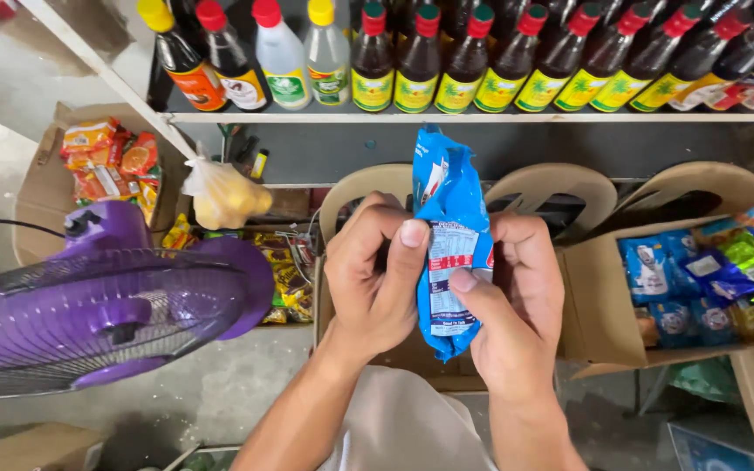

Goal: The person takes packets of powdered drink mix from a cardboard box and places them on a shelf. They handle the packets one by one, arranging them in a row next to other snack items. The person also moves a bundle of small wrapped items to the shelf.

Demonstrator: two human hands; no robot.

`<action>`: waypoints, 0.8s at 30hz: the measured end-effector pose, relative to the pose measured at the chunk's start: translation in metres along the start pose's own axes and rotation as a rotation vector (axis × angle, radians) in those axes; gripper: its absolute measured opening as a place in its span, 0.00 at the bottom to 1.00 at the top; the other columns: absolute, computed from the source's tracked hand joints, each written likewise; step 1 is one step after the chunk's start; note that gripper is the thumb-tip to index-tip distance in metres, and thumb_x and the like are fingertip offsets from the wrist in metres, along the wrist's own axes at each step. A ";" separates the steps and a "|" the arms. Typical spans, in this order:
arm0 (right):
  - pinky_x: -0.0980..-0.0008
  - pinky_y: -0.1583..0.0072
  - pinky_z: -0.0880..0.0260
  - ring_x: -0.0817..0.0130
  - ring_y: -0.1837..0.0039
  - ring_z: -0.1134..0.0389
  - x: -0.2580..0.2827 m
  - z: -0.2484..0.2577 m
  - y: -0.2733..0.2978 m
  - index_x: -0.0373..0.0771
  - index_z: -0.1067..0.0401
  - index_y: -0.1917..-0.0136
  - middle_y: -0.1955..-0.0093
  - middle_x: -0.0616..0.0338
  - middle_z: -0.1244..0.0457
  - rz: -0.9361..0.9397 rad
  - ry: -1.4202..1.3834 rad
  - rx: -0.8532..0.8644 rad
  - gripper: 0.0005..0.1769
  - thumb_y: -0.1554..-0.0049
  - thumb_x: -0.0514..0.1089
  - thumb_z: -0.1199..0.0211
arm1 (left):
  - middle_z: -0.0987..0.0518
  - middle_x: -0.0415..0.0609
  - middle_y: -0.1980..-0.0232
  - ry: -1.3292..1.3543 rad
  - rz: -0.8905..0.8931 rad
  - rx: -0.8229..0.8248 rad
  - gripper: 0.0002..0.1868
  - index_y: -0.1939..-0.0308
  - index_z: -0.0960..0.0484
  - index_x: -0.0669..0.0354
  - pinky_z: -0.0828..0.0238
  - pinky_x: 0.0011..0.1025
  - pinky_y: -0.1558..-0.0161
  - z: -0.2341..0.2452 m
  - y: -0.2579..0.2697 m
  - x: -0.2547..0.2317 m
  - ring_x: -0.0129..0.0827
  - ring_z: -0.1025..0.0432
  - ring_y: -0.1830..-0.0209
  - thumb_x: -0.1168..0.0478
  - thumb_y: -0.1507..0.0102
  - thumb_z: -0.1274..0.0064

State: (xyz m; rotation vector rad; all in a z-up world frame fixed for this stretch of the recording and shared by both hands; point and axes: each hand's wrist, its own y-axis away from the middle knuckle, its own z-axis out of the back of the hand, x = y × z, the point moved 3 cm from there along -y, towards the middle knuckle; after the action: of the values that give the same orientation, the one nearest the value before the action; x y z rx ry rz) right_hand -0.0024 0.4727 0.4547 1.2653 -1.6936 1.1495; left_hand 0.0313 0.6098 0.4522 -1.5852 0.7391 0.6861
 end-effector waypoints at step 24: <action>0.72 0.38 0.34 0.70 0.41 0.36 -0.056 -0.167 0.017 0.32 0.40 0.36 0.42 0.52 0.37 0.070 -0.025 0.093 0.24 0.45 0.29 0.40 | 0.30 0.45 0.67 0.008 -0.056 -0.022 0.09 0.59 0.26 0.65 0.39 0.24 0.65 0.172 -0.027 -0.006 0.26 0.37 0.69 0.65 0.24 0.49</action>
State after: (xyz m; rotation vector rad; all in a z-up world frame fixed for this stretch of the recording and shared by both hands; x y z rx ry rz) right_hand 0.0012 0.6495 0.4571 1.2909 -1.7322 1.2720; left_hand 0.0439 0.7840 0.4509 -1.6238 0.6926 0.6490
